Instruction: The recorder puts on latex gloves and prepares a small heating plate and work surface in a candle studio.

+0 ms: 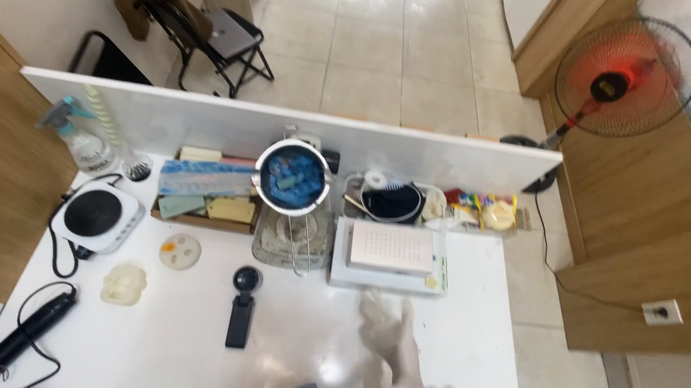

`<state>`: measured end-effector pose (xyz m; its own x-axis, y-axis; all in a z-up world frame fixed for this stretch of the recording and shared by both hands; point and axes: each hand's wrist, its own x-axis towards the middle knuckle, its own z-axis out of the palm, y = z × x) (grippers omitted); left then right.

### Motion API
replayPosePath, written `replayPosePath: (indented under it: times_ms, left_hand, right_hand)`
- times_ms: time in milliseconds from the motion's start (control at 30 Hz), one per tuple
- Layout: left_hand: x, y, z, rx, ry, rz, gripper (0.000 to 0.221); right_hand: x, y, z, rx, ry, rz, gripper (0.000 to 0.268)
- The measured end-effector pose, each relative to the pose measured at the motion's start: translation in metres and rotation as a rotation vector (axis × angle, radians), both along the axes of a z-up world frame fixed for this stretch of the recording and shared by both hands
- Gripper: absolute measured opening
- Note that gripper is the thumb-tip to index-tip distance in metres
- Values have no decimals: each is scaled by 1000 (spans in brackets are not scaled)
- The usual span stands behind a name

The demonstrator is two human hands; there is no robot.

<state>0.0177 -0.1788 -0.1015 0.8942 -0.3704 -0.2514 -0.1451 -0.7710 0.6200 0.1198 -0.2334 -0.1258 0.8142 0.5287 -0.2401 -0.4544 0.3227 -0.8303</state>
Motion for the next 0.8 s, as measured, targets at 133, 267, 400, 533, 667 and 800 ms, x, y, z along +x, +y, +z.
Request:
replayPosePath:
  times_ms: [133,267,400,533,667,800]
  left_hand:
    - [47,51,69,-70,47,-95,20]
    - [39,88,73,-514,56,647,32]
    - [50,123,-4,-981,156,957,53]
    - [72,123,9,-1424,748,836,68]
    - [91,116,11,-1471,511,893,58]
    - [109,110,-80,-1015,235,1067,48]
  right_hand:
    - [29,16,-11,-240,310,-138,52]
    - [27,17,61,273,321,-141,57]
    - [18,24,87,676,353,37,58]
    - [1,15,43,700,446,59,51]
    - [4,41,92,50,0,73,51]
    - [11,57,120,-132,-241,76,56]
